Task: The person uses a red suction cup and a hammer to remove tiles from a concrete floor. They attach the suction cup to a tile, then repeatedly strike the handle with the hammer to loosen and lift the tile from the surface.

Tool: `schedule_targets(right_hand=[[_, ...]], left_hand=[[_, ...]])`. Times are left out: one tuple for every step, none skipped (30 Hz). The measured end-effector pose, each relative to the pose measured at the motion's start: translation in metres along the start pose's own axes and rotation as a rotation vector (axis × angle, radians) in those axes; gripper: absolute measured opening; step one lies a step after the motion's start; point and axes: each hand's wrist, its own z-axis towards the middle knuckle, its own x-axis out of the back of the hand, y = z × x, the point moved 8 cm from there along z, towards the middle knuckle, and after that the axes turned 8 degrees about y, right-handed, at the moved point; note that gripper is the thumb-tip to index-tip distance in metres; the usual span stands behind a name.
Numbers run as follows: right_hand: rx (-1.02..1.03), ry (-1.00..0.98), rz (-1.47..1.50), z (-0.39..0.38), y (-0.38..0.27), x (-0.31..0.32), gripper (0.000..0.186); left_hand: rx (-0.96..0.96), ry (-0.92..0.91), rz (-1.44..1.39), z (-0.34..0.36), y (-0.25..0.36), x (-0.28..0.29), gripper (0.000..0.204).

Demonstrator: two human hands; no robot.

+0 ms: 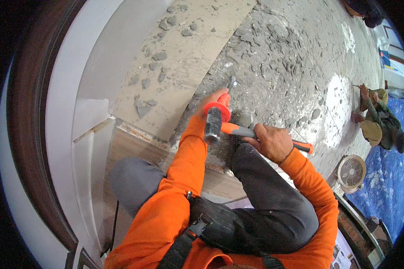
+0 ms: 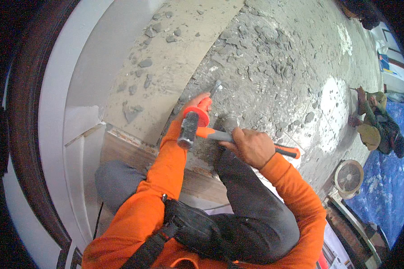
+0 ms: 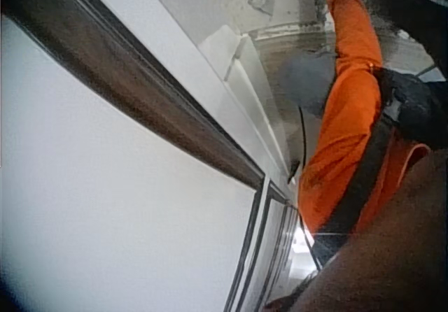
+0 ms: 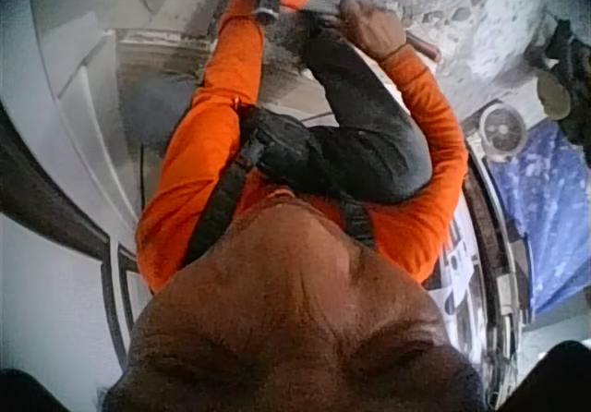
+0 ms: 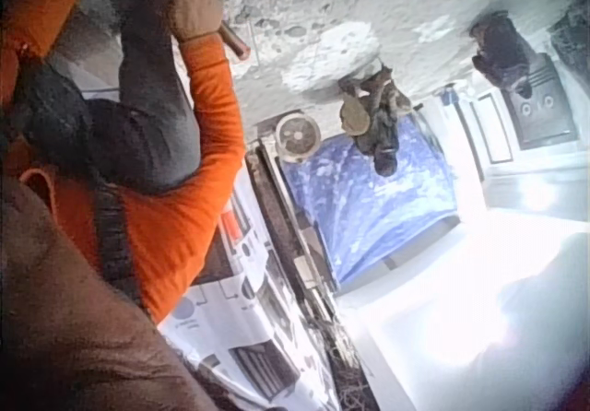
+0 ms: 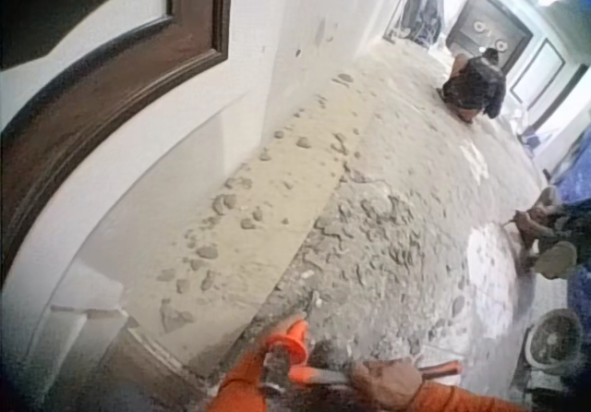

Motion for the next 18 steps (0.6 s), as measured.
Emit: schedule_targets(right_hand=[[-0.01,-0.014,0.034,0.003,-0.009,0.009,0.045],[-0.021,-0.027,0.067,0.003,-0.012,0.012,0.044],[0.053,0.051,0.099,0.004,-0.02,0.017,0.046],[0.126,0.07,0.133,0.003,-0.028,0.022,0.046],[0.198,0.089,0.168,0.001,-0.036,0.029,0.046],[0.287,0.11,0.207,0.004,-0.048,0.037,0.046],[0.338,0.139,0.243,0.005,-0.051,0.042,0.046],[0.27,0.12,0.168,0.005,-0.035,0.03,0.046],[0.201,0.099,0.084,0.0,-0.013,0.011,0.046],[0.127,0.078,0.005,0.001,-0.001,0.006,0.046],[-0.057,-0.009,-0.011,-0.002,0.014,-0.003,0.046],[-0.077,-0.007,0.015,-0.004,0.012,0.001,0.045],[-0.076,0.0,0.046,0.0,0.002,0.009,0.045],[-0.076,0.006,0.076,0.002,-0.005,0.016,0.045],[-0.05,-0.008,0.097,0.009,-0.015,0.023,0.045],[0.02,0.011,0.137,0.013,-0.024,0.029,0.044],[0.086,0.029,0.176,0.016,-0.032,0.035,0.044],[0.135,0.043,0.214,0.015,-0.038,0.04,0.044]], left_hand=[[-0.038,0.065,0.007,-0.006,0.002,0.0,0.035],[-0.072,0.065,-0.017,-0.012,0.004,-0.006,0.036],[-0.107,0.071,-0.04,-0.02,0.01,-0.01,0.036],[-0.106,0.064,-0.062,-0.018,0.009,-0.011,0.036],[-0.102,0.057,-0.085,-0.018,0.008,-0.013,0.036],[-0.075,0.049,-0.112,-0.012,0.006,-0.004,0.036],[-0.038,0.027,-0.136,-0.005,0.002,-0.002,0.036],[-0.015,-0.021,-0.094,0.003,0.001,-0.001,0.036],[0.005,-0.078,-0.054,0.012,0.002,-0.002,0.037],[0.032,-0.133,-0.012,0.011,0.004,-0.01,0.038],[-0.036,-0.106,-0.023,0.006,0.006,-0.01,0.036],[-0.091,-0.088,-0.026,-0.012,0.008,-0.021,0.034],[-0.085,-0.077,-0.033,-0.016,0.006,-0.018,0.033],[-0.089,-0.071,-0.042,-0.016,0.007,-0.016,0.032],[-0.034,-0.075,-0.055,-0.002,0.001,-0.003,0.032],[-0.124,-0.085,0.011,0.002,0.002,0.005,0.034],[-0.214,-0.091,0.077,0.007,0.002,0.012,0.036],[-0.445,-0.108,0.223,-0.009,0.006,0.01,0.04]])
